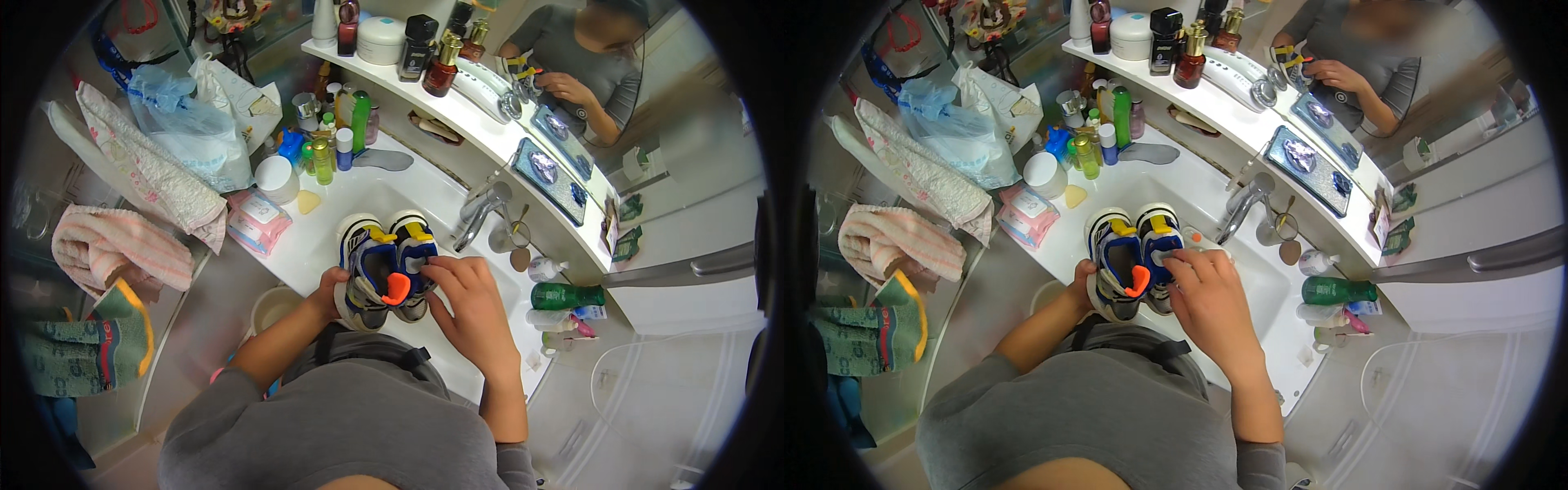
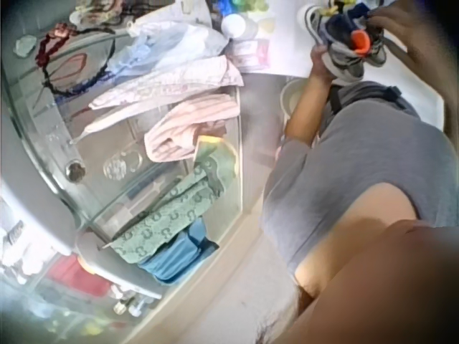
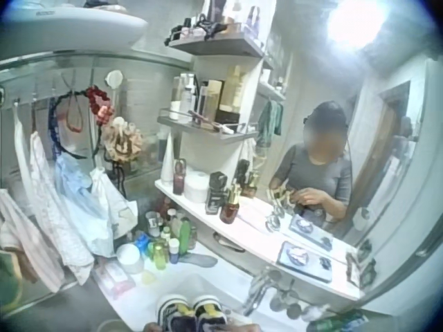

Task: The person washes a pair of sneakers and a slipper in a bathroom sink using a brush and running water. They scrub the soles and uppers of the sneakers, rinse them, then scrub and rinse the slipper. The cleaned items are placed on the sink counter.

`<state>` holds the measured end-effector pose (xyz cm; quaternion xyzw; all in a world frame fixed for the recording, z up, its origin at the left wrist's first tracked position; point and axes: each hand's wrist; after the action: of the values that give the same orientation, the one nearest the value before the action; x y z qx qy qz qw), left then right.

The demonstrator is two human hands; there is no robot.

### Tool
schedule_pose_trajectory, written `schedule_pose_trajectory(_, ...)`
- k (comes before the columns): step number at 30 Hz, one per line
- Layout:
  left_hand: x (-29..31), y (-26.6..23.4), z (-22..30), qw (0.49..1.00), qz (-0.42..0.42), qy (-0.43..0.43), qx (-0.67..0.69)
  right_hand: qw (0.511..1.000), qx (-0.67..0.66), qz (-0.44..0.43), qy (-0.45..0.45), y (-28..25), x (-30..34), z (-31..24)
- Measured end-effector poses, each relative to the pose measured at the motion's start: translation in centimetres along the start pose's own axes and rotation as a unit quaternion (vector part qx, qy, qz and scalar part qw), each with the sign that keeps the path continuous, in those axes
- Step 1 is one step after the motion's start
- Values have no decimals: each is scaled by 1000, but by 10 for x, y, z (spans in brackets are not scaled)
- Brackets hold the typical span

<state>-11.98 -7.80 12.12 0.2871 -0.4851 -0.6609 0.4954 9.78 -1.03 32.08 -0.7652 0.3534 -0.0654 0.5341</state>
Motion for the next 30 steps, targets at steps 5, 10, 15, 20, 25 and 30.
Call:
schedule_pose_trajectory(5,3,-5,1,999,-3,-22,-42,990,125,-28,52,28,-3,0)
schedule_pose_trajectory(10,0,-16,-7,999,-23,-9,-37,971,218,-54,84,49,-3,-3)
schedule_pose_trajectory(15,1,9,-7,997,-4,30,-65,979,189,-26,67,49,6,-5)
schedule_pose_trajectory(20,-3,17,1,995,7,68,-70,979,185,84,15,36,13,-6)
schedule_pose_trajectory(25,0,2,3,997,-12,48,-55,989,133,59,-31,50,25,2)
schedule_pose_trajectory(30,2,-11,0,999,-14,3,-39,998,50,35,8,52,29,4)
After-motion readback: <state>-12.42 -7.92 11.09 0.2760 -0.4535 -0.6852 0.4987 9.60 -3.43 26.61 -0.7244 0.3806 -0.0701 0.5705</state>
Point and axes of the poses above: each hand's wrist, its own x-axis away from the middle knuckle, its own y-axis out of the palm, z = x × y, and after that the axes turned 1 degree about z, right-handed
